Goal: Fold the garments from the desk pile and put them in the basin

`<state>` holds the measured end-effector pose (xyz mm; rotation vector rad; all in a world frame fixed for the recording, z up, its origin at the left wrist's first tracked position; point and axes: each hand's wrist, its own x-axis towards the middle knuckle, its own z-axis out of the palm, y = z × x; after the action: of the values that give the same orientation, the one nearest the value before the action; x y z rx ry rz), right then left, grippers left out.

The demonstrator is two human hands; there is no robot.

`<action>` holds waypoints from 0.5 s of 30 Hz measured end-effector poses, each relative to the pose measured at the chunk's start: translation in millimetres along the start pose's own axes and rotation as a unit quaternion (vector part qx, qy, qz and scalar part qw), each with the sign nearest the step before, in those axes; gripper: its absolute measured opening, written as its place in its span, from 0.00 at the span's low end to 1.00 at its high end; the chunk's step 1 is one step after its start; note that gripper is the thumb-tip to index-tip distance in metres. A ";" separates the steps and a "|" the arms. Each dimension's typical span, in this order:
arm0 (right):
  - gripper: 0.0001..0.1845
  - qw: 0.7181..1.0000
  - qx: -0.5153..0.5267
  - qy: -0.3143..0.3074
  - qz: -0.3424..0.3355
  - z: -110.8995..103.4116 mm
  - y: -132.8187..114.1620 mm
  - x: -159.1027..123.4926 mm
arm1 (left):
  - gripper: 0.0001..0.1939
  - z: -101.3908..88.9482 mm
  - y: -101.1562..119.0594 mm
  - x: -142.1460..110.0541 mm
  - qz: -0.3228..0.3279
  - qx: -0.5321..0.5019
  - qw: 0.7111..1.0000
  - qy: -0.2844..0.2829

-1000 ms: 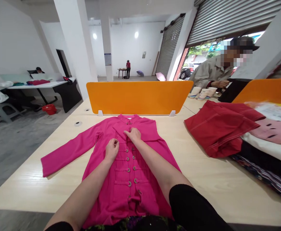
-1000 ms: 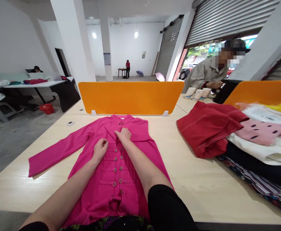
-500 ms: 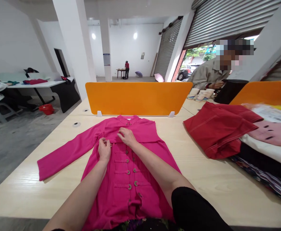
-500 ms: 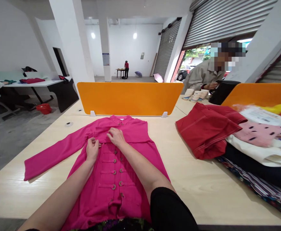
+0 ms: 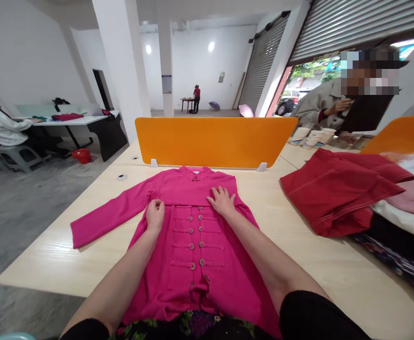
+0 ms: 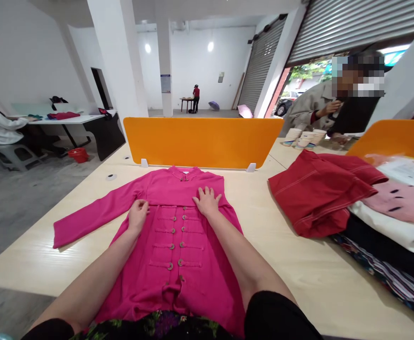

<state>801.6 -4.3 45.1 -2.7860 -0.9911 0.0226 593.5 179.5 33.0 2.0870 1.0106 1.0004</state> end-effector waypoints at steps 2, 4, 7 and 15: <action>0.30 0.999 0.001 0.022 -0.036 4.4 2.3 -10.0 | 0.09 -37.8 -8.9 -4.2 0.000 0.038 0.999 0.014; 0.29 0.998 0.010 0.026 -0.061 11.8 7.3 -19.4 | 0.11 -82.1 -23.6 -11.6 0.006 0.115 0.993 0.018; 0.28 0.997 0.028 0.034 -0.067 22.3 12.1 -27.7 | 0.18 -140.5 -48.4 -20.7 0.001 0.417 0.906 -0.073; 0.25 0.983 0.121 0.117 -0.078 22.0 10.9 -22.3 | 0.19 -186.5 -63.4 37.0 -0.060 0.403 0.913 0.007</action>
<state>789.4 -22.9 20.5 -2.4192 -1.0634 -0.1884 431.6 278.9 97.0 2.5980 1.7490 0.5673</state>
